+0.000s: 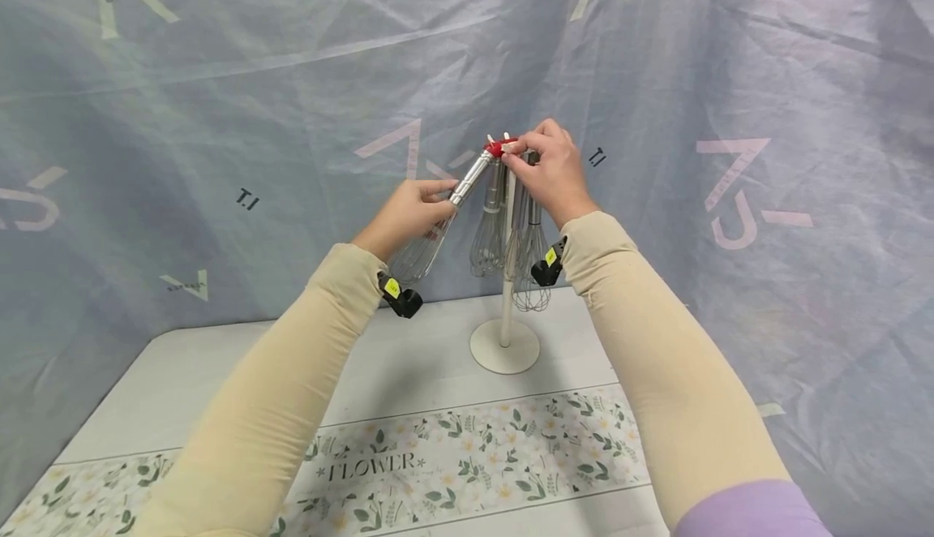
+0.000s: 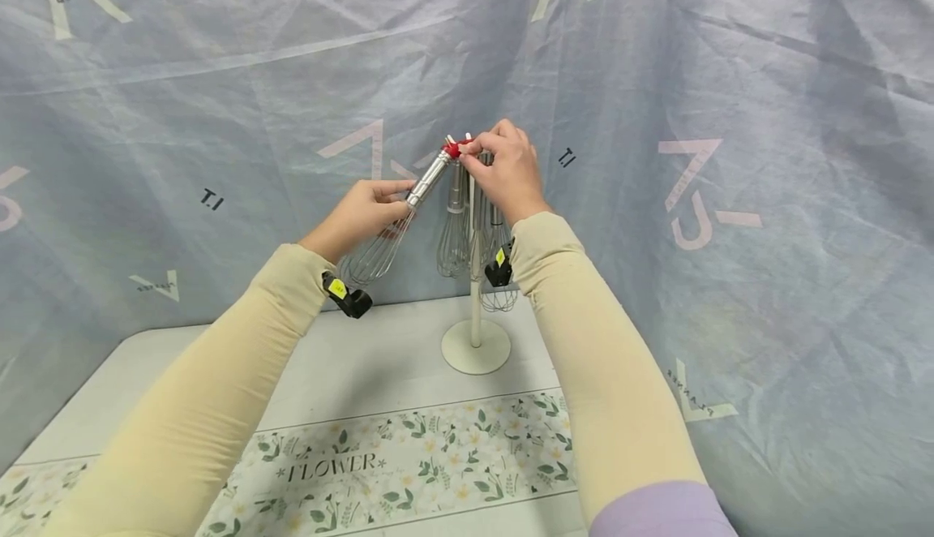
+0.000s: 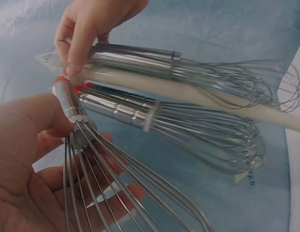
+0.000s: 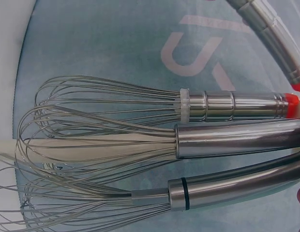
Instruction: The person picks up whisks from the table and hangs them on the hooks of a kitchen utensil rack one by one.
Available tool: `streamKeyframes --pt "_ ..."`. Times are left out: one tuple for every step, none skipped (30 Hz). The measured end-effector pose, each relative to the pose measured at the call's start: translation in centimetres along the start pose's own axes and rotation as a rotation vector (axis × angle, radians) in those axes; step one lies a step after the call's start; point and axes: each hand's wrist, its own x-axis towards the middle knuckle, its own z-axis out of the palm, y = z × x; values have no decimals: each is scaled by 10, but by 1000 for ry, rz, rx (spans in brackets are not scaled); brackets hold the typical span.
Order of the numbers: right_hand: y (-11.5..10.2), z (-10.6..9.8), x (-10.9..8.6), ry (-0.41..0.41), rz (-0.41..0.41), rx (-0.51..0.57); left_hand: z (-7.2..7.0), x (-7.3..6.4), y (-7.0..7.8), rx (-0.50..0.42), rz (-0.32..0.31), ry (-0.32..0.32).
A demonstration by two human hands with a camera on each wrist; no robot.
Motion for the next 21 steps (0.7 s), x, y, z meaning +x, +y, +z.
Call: streamKeyframes --pt "0 0 0 -1 -1 0 2 1 -3 -12 -2 5" --pt "0 0 0 0 -1 -1 5 2 -5 -20 1 13" --pt "-1 1 0 2 -3 0 8 2 -8 -29 4 21" --pt "-1 1 0 4 -4 2 11 3 -11 -35 8 29" --pt "-1 2 0 7 -5 0 13 3 -13 -44 10 37" --pt "-1 2 0 9 -5 2 17 4 -16 -49 14 44" --pt "-1 3 0 12 -6 6 20 4 -19 -60 17 50" --pt "0 3 0 15 -7 9 24 3 -22 -69 22 53" --pt "0 3 0 19 -8 12 27 3 -25 -78 28 54" --pt "0 3 0 22 -8 14 31 4 -27 -88 35 54" --pt "0 3 0 24 -6 15 35 4 -29 -104 43 53" --pt "0 4 0 26 -4 18 39 4 -31 -115 56 52" --pt "0 3 0 27 -5 17 43 5 -33 -126 69 54" --pt "0 3 0 27 -5 15 47 5 -36 -129 83 57" --pt "0 3 0 26 -4 14 50 6 -38 -128 98 63" --pt "0 3 0 25 -5 12 54 6 -39 -122 108 69" --pt "0 3 0 22 -4 11 57 6 -42 -114 119 76" --pt "0 3 0 22 -7 12 60 6 -44 -96 127 86" --pt "0 3 0 22 -9 12 63 6 -46 -82 132 95" --pt "0 3 0 24 -9 12 66 6 -49 -72 134 101" --pt "1 3 -1 25 -11 9 70 6 -51 -67 135 105"
